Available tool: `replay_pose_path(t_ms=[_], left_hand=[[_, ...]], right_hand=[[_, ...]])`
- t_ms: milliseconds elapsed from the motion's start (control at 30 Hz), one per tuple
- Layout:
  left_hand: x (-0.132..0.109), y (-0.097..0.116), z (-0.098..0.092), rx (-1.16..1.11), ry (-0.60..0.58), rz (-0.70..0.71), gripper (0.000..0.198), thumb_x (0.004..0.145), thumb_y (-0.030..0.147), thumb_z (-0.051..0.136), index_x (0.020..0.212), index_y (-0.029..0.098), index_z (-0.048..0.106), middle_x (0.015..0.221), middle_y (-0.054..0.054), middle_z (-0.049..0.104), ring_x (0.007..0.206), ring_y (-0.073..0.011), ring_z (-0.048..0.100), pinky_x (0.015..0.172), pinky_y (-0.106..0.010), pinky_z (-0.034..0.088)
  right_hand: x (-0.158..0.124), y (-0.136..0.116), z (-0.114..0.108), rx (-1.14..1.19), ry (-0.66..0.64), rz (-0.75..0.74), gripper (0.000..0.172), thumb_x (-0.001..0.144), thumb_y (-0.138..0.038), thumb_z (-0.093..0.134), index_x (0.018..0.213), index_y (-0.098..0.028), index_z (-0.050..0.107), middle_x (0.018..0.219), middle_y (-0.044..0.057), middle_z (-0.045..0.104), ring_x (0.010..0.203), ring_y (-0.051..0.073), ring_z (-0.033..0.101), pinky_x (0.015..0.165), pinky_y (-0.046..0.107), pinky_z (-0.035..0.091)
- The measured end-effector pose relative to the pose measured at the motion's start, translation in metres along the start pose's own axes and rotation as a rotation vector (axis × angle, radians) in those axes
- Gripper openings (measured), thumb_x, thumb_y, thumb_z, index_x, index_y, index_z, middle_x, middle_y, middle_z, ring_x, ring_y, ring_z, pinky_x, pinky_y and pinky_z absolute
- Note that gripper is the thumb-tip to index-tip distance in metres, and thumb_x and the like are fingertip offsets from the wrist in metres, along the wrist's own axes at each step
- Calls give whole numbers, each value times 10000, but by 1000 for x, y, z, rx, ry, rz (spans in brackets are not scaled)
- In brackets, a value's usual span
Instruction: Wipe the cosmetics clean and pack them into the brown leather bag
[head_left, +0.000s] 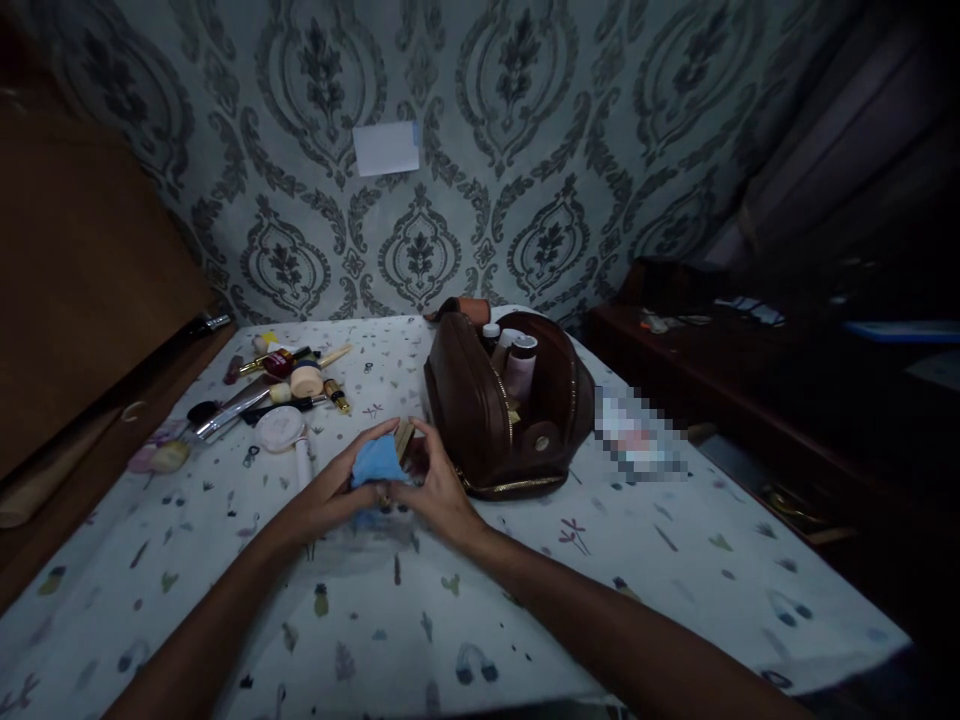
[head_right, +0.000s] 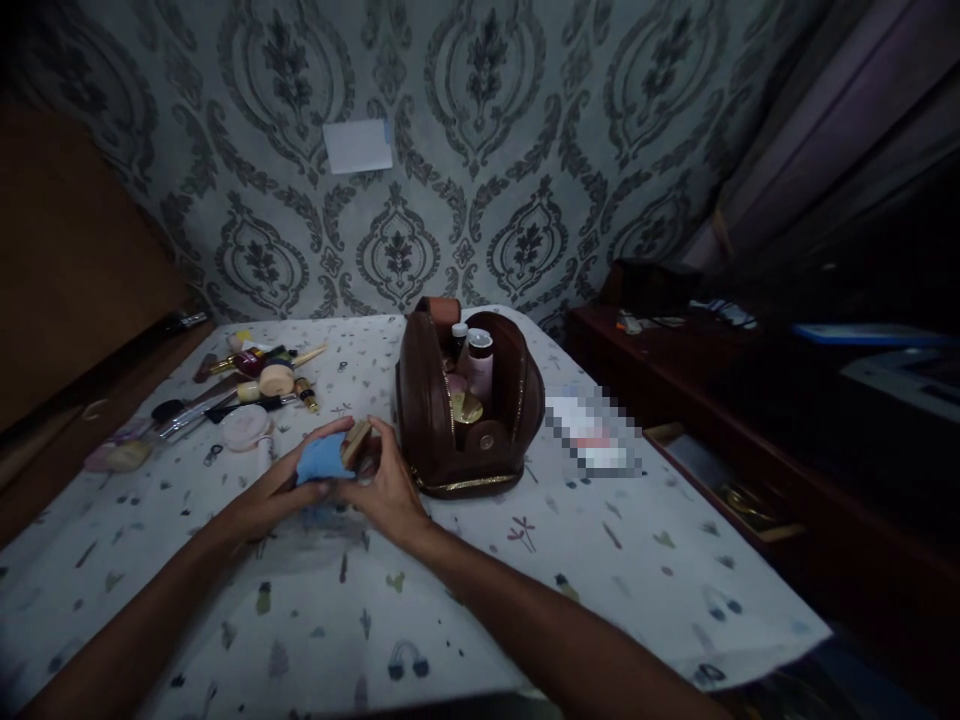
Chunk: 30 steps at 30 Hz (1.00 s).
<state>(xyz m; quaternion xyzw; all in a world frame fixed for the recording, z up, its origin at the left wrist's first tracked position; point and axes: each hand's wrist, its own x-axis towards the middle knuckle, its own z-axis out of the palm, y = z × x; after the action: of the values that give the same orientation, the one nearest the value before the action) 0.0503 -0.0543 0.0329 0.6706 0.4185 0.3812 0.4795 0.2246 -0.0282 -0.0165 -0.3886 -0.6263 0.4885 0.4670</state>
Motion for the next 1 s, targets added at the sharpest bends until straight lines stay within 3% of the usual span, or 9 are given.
replay_pose_path(t_ms=[100, 267, 467, 600, 833, 1000], left_hand=[[0, 0, 4, -45, -1, 6, 692, 867, 409, 647, 1488, 217, 409, 1476, -91, 511, 1362, -301, 465, 1151, -411, 353], [2, -4, 4, -56, 86, -26, 683, 844, 447, 678, 1457, 244, 457, 1436, -67, 552, 1313, -292, 514, 1131, -397, 382], [2, -4, -2, -61, 31, -92, 783, 803, 398, 736, 1491, 247, 394, 1403, -85, 568, 1247, -284, 563, 1064, -384, 450], [2, -5, -6, -75, -6, -72, 853, 753, 366, 791, 1493, 244, 387, 1483, -94, 496, 1333, -299, 489, 1138, -409, 372], [3, -8, -3, -127, 49, -75, 897, 760, 427, 778, 1521, 234, 344, 1502, -97, 486, 1389, -319, 430, 1169, -441, 335], [5, -14, -3, -85, 66, -66, 758, 754, 501, 752, 1400, 180, 519, 1410, -111, 585, 1304, -319, 528, 1119, -443, 406]], right_hand=[[2, -1, -1, 136, -29, 28, 821, 712, -267, 730, 1434, -268, 341, 1115, 47, 632, 982, 205, 622, 874, 357, 501], [4, -3, -1, 236, -57, 50, 628, 781, -446, 707, 1338, -258, 486, 1133, 52, 647, 1100, 224, 602, 954, 365, 481], [3, -2, -1, 332, -10, 138, 635, 797, -544, 688, 1347, -283, 505, 1208, 60, 634, 1158, 238, 586, 956, 377, 496], [3, -2, 4, 641, 9, 255, 704, 743, -610, 723, 1330, -299, 489, 1202, 53, 645, 1091, 232, 631, 875, 369, 538], [3, -8, 7, 917, -9, 302, 460, 700, -515, 816, 1022, -235, 646, 937, 9, 724, 878, 181, 674, 761, 297, 563], [5, -7, 3, 1075, -69, 467, 353, 817, -447, 739, 1014, -161, 672, 892, 46, 735, 815, 161, 690, 784, 274, 577]])
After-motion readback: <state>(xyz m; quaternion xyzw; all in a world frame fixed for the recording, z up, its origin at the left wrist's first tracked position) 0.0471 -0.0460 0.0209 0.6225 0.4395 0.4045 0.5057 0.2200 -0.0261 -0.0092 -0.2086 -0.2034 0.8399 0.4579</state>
